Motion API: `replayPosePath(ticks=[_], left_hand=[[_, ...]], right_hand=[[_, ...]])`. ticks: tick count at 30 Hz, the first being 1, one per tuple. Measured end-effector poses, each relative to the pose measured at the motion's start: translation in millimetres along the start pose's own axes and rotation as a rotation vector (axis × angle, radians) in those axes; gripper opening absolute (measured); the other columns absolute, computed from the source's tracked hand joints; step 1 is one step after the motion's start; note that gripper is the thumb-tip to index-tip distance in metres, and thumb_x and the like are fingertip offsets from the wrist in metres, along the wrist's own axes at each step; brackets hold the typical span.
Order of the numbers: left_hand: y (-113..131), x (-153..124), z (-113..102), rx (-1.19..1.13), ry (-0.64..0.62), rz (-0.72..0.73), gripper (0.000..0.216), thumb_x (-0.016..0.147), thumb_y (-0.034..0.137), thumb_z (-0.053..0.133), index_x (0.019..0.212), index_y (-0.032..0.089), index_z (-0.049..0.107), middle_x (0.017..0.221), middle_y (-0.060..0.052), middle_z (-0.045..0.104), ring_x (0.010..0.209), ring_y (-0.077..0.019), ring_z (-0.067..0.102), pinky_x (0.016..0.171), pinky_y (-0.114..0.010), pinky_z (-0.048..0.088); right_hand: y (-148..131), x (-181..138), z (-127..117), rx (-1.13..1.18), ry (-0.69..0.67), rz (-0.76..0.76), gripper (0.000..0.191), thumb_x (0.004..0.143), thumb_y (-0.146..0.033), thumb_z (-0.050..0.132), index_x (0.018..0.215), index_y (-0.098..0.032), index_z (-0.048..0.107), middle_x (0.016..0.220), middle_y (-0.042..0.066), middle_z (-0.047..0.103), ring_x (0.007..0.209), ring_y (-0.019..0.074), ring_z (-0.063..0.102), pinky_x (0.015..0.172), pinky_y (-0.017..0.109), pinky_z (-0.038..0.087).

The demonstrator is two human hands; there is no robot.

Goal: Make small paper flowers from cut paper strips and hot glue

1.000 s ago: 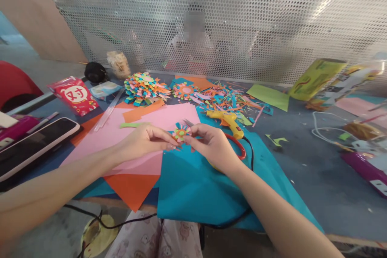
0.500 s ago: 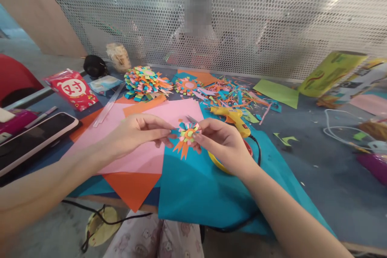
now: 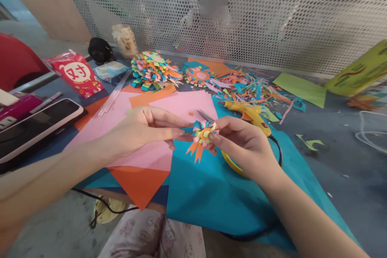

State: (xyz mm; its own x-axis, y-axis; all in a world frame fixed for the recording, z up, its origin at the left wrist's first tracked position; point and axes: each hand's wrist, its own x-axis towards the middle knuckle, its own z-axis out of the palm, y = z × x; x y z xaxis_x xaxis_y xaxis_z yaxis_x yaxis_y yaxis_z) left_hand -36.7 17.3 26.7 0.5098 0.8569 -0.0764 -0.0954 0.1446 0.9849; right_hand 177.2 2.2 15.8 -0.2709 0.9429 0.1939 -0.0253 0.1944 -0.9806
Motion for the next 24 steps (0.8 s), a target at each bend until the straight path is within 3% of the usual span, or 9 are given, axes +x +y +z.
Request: replayPosePath(ticks=[11,16,21,24], left_hand=[[4,-2,1,-0.046,-0.009,0.046,0.013,0.073,0.016,0.071,0.087,0.018,0.072,0.092,0.001,0.076,0.085,-0.0164,0.072,0.077,-0.026,0.055],[7,-1,2,-0.074,0.035,0.039,0.012,0.076,0.014,0.069,0.087,0.018,0.072,0.090,0.001,0.076,0.073,-0.0129,0.072,0.063,-0.020,0.050],[3,1,4,-0.221,-0.045,-0.056,0.010,0.080,0.019,0.066,0.089,0.020,0.072,0.093,0.000,0.075,0.069,-0.0110,0.070,0.054,-0.020,0.043],[1,1,7,-0.269,-0.057,-0.074,0.009,0.081,0.018,0.064,0.085,0.020,0.072,0.090,0.000,0.075,0.060,-0.0083,0.067,0.046,-0.019,0.034]], right_hand=[[5,-2,-7,-0.003,0.005,-0.033,0.014,0.074,-0.036,0.075,0.080,-0.025,0.069,0.062,0.000,0.064,0.052,0.0121,0.059,0.049,0.024,0.053],[5,-2,-6,0.008,0.001,-0.061,0.008,0.075,-0.034,0.074,0.080,-0.029,0.070,0.061,-0.001,0.064,0.056,0.0129,0.061,0.048,0.023,0.051],[9,-2,-6,-0.034,-0.057,-0.165,0.007,0.080,-0.031,0.069,0.086,-0.032,0.070,0.069,-0.001,0.066,0.058,0.0125,0.060,0.047,0.023,0.050],[10,-3,-5,-0.054,-0.019,-0.159,0.008,0.079,-0.030,0.070,0.086,-0.033,0.070,0.075,-0.001,0.067,0.057,0.0104,0.060,0.047,0.022,0.049]])
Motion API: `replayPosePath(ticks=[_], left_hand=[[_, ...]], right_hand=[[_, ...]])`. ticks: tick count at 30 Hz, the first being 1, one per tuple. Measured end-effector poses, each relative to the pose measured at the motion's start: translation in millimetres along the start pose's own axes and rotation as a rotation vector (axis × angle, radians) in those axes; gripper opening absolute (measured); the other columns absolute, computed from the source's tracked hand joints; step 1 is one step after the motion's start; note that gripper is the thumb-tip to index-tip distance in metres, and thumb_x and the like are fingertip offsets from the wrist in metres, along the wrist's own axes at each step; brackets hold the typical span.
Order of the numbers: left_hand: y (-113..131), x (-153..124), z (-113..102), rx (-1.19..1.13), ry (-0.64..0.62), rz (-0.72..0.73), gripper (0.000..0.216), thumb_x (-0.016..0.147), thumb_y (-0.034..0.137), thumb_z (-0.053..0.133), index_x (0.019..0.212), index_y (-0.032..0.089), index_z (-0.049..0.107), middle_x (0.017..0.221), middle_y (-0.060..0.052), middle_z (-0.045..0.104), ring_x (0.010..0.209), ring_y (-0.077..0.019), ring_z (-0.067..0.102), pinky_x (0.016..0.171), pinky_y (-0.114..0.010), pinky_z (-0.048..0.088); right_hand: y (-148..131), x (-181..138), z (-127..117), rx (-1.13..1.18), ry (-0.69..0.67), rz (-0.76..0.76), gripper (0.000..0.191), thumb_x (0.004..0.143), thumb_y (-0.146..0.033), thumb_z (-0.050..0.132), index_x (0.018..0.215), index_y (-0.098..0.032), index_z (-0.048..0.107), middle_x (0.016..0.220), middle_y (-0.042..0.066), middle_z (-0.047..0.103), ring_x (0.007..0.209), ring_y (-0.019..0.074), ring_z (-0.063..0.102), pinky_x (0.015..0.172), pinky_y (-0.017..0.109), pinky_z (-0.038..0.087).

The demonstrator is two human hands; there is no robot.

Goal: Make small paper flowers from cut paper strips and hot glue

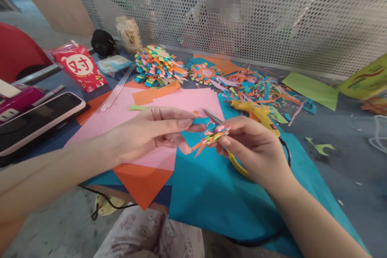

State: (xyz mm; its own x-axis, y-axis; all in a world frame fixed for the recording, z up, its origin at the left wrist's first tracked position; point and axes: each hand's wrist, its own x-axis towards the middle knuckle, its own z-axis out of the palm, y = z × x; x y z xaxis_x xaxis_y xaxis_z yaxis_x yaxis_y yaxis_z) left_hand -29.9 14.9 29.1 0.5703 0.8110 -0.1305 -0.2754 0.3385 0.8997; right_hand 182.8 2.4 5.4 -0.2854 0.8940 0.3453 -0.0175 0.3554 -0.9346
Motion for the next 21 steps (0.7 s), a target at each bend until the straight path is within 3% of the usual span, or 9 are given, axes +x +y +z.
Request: replayPosePath(ticks=[5,18,21], left_hand=[[2.4,-1.6,2.7,0.039,0.021,-0.021,0.009,0.080,0.019,0.066,0.085,0.019,0.073,0.072,0.000,0.071,0.053,-0.0079,0.063,0.045,-0.020,0.027],[-1.2,-2.5,-3.3,-0.007,-0.060,-0.002,0.010,0.078,0.021,0.068,0.086,0.022,0.074,0.086,-0.001,0.075,0.047,-0.0042,0.059,0.043,-0.017,0.037],[0.7,-5.3,-0.4,0.033,-0.057,0.066,0.009,0.078,0.018,0.067,0.083,0.022,0.073,0.080,0.002,0.075,0.044,-0.0038,0.059,0.046,-0.016,0.044]], right_hand=[[-4.0,2.9,2.5,-0.015,0.017,-0.074,0.004,0.077,-0.029,0.072,0.081,-0.030,0.071,0.071,-0.003,0.067,0.052,0.0101,0.060,0.042,0.021,0.049],[-7.2,4.6,2.4,-0.093,0.045,-0.192,0.007,0.075,-0.028,0.074,0.082,-0.030,0.072,0.076,-0.001,0.070,0.054,0.0113,0.061,0.039,0.022,0.049],[-9.1,4.8,-0.3,-0.155,0.036,-0.299,0.008,0.076,-0.027,0.073,0.084,-0.032,0.072,0.071,0.000,0.070,0.065,0.0152,0.065,0.051,0.027,0.056]])
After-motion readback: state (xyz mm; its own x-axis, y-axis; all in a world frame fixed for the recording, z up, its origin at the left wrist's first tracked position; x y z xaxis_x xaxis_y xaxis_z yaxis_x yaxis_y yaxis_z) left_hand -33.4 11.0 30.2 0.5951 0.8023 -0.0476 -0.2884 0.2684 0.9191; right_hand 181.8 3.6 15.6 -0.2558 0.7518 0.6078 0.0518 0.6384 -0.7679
